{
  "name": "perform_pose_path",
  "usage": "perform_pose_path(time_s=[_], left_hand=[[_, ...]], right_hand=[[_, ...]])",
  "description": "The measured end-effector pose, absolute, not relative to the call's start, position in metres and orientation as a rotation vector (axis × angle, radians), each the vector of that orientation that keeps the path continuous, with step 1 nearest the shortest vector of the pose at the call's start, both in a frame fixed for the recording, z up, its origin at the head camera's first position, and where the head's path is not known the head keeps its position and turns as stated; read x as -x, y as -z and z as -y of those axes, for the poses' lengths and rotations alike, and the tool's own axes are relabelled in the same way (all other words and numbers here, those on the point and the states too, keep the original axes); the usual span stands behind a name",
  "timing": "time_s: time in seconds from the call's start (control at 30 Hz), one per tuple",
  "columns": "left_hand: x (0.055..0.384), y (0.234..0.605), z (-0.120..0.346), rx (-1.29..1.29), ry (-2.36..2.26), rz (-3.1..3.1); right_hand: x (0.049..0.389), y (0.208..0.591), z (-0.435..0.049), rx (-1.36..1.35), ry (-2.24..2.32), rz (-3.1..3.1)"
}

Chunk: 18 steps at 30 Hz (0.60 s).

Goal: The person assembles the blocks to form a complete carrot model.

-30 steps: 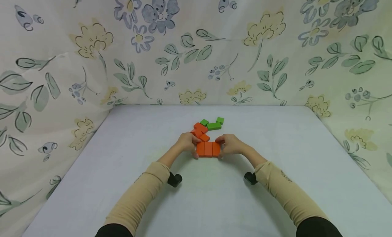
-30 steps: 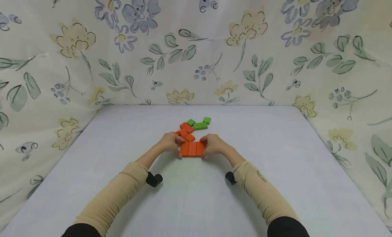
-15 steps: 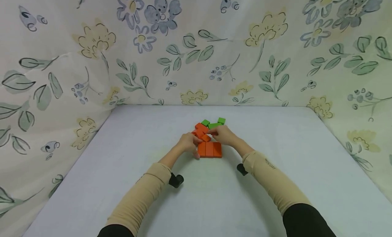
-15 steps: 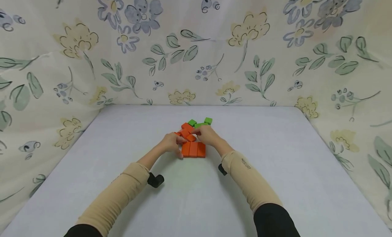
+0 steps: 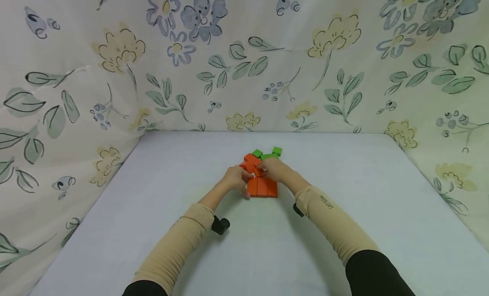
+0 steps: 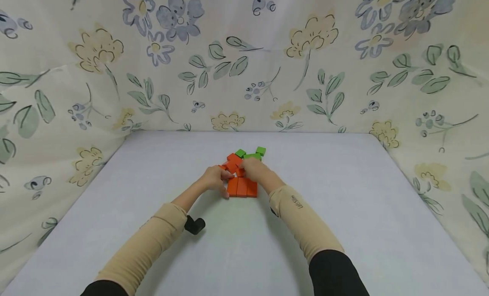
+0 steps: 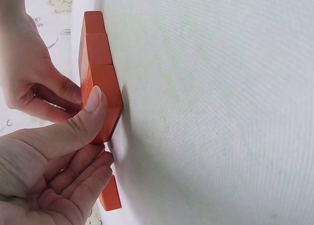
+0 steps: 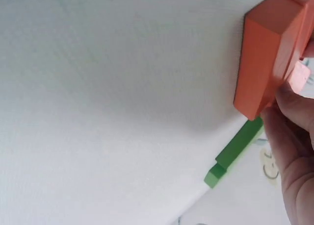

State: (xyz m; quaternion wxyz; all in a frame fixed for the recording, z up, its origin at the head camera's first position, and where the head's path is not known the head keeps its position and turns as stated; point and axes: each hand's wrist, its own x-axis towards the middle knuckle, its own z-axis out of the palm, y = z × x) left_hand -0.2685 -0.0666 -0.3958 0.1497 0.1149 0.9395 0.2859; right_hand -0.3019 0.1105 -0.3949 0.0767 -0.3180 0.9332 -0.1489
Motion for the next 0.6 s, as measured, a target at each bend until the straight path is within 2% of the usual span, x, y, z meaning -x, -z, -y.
perform_pose_path(time_s=[0.27, 0.6], left_hand=[[0.268, 0.397, 0.067, -0.318, -0.837, -2.696], [0.269, 0.399, 0.068, -0.334, -0.861, -2.683]], right_hand=[[0.303, 0.389, -0.122, 0.731, 0.321, -2.870], [0.303, 0.392, -0.139, 0.674, 0.514, -2.833]])
